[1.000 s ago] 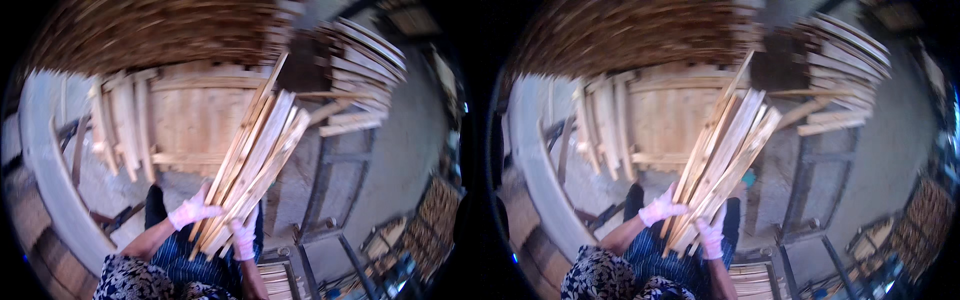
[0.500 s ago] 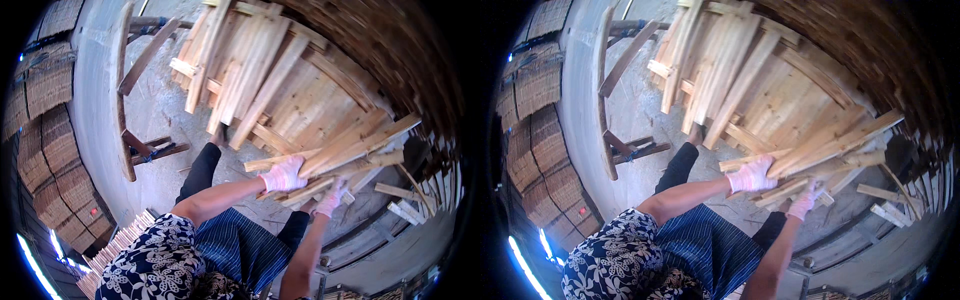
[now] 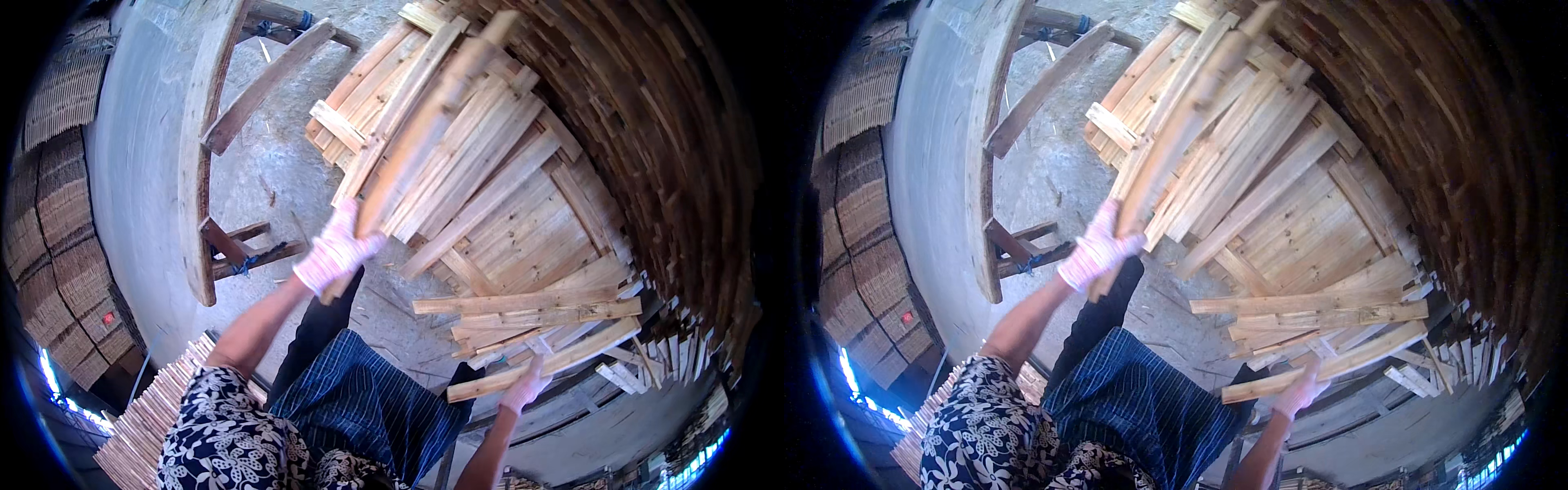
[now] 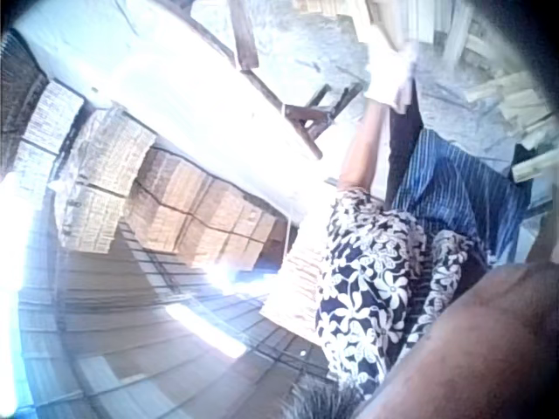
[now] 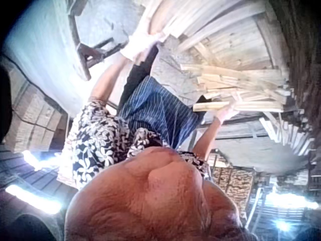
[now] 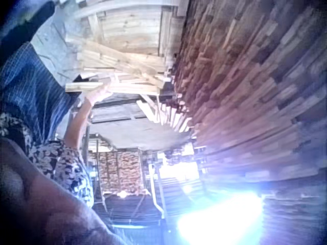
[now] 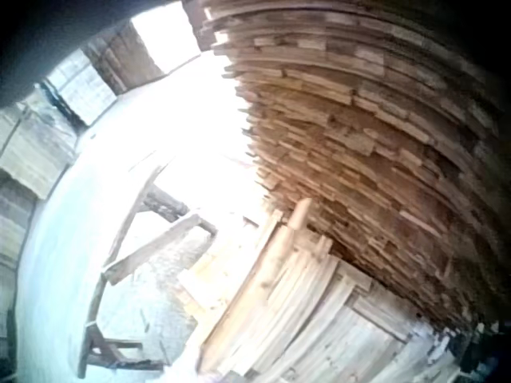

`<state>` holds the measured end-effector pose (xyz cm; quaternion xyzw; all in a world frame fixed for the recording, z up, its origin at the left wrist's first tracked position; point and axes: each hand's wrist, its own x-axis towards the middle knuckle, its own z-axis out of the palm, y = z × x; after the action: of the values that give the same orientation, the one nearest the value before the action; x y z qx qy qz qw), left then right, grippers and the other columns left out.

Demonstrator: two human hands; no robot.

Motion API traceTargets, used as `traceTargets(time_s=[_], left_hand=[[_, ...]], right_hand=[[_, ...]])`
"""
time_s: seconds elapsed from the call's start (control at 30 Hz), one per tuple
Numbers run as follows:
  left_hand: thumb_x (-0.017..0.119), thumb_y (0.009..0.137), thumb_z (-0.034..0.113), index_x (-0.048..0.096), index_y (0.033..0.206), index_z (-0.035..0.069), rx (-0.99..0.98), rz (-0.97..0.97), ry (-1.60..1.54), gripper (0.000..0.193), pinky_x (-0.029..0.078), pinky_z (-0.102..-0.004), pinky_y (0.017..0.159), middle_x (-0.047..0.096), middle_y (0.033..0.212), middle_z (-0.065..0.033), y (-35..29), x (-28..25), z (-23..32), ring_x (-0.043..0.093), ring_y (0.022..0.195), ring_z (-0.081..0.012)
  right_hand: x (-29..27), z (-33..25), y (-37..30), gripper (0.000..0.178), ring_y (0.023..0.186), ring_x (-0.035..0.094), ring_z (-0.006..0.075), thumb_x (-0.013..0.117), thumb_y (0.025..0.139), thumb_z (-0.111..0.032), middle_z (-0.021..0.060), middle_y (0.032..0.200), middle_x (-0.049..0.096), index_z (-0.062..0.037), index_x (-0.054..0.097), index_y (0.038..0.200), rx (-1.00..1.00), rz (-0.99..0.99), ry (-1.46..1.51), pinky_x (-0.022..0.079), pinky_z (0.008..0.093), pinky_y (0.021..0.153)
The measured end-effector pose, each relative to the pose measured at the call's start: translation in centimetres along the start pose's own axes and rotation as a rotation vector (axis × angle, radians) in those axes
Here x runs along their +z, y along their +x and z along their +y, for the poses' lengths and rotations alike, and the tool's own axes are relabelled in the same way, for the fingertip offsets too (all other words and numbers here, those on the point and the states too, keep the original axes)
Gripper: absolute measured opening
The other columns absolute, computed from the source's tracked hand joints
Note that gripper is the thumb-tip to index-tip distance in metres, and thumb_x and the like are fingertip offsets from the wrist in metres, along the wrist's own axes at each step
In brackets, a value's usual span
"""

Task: The person lifts bundles of wooden planks from a pile on the floor and stacks them onto a wooden rack. They wear pink gloves and repeatedly pick up, carry, and arrange the wood pieces to build a neat stack.

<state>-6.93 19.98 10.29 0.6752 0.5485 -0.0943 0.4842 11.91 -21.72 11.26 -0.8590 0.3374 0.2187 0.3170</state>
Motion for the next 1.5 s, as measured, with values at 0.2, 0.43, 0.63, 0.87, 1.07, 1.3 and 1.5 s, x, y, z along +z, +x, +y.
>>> traceTargets(time_s=[0.2, 0.43, 0.63, 0.87, 1.07, 1.3, 1.5], left_hand=[[0.075, 0.079, 0.039, 0.05, 0.129, -0.001, -0.001, 0.154, 0.476, 0.069, 0.049, -0.0447, 0.096, 0.053, 0.118, -0.0266, 12.7, -8.5, -3.6, 0.057, 0.11, -0.0414], [0.075, 0.08, 0.05, 0.05, 0.132, 0.0, 0.117, 0.197, 0.421, 0.077, 0.044, -0.0444, 0.104, 0.05, 0.124, -0.0251, 21.0, -12.1, -1.9, 0.054, 0.114, -0.0413], [0.076, 0.079, 0.05, 0.051, 0.134, -0.002, 0.107, 0.129, 0.483, 0.08, 0.046, -0.0446, 0.103, 0.052, 0.126, -0.0249, 22.8, -12.4, -1.2, 0.055, 0.117, -0.0404], [0.074, 0.081, 0.043, 0.049, 0.134, 0.002, 0.077, 0.295, 0.652, 0.071, 0.041, -0.0494, 0.103, 0.055, 0.124, -0.0199, 25.1, -5.0, -3.7, 0.051, 0.119, -0.0389], [0.073, 0.08, 0.043, 0.052, 0.133, 0.0, 0.187, 0.197, 0.553, 0.072, 0.041, -0.0466, 0.104, 0.055, 0.125, -0.0204, 25.9, -7.8, -6.0, 0.05, 0.119, -0.0386], [0.076, 0.079, 0.037, 0.05, 0.131, 0.004, 0.197, 0.181, 0.603, 0.067, 0.047, -0.0487, 0.097, 0.055, 0.121, -0.0204, 27.9, -10.2, -2.2, 0.053, 0.113, -0.0389], [0.074, 0.08, 0.033, 0.05, 0.128, 0.006, 0.231, 0.148, 0.676, 0.06, 0.048, -0.049, 0.095, 0.055, 0.121, -0.0209, 31.0, -10.5, -1.1, 0.055, 0.113, -0.0398]], right_hand=[[7.6, -2.1, -10.1, 0.088, 0.125, 0.05, 0.0311, 0.072, 0.09, -0.037, 0.0232, 0.145, 0.046, 0.0035, 0.027, 0.154, -0.111, -0.183, 0.089, 0.042, 0.0412, 0.108], [26.1, -8.3, -9.1, 0.09, 0.136, 0.043, 0.0346, 0.068, 0.094, -0.034, 0.0244, 0.155, 0.035, 0.0015, 0.016, 0.157, -0.304, -0.373, -0.053, 0.035, 0.0396, 0.115], [30.2, -7.1, -6.9, 0.092, 0.137, 0.042, 0.0397, 0.063, 0.097, -0.037, 0.0293, 0.156, 0.028, 0.0009, 0.006, 0.158, -0.244, -0.425, -0.085, 0.037, 0.0426, 0.114], [32.7, -7.9, -8.0, 0.097, 0.131, 0.046, 0.0498, 0.068, 0.092, -0.034, 0.0396, 0.148, 0.032, 0.0068, 0.006, 0.155, -0.317, -0.128, -0.521, 0.043, 0.0485, 0.109], [34.5, -10.4, -9.1, 0.105, 0.133, 0.047, 0.0466, 0.075, 0.087, -0.032, 0.0369, 0.148, 0.038, 0.0001, 0.004, 0.157, -0.025, -0.025, -0.686, 0.043, 0.0503, 0.109], [34.6, -9.2, -9.0, 0.099, 0.123, 0.054, 0.0492, 0.073, 0.089, -0.032, 0.0369, 0.137, 0.046, 0.0054, 0.008, 0.154, -0.148, 0.054, -0.666, 0.05, 0.0517, 0.1], [33.3, -6.3, -6.5, 0.109, 0.148, 0.028, 0.0411, 0.071, 0.09, -0.039, 0.0352, 0.159, 0.018, 0.0056, -0.003, 0.157, -0.229, -0.124, -0.61, 0.028, 0.0408, 0.121]])
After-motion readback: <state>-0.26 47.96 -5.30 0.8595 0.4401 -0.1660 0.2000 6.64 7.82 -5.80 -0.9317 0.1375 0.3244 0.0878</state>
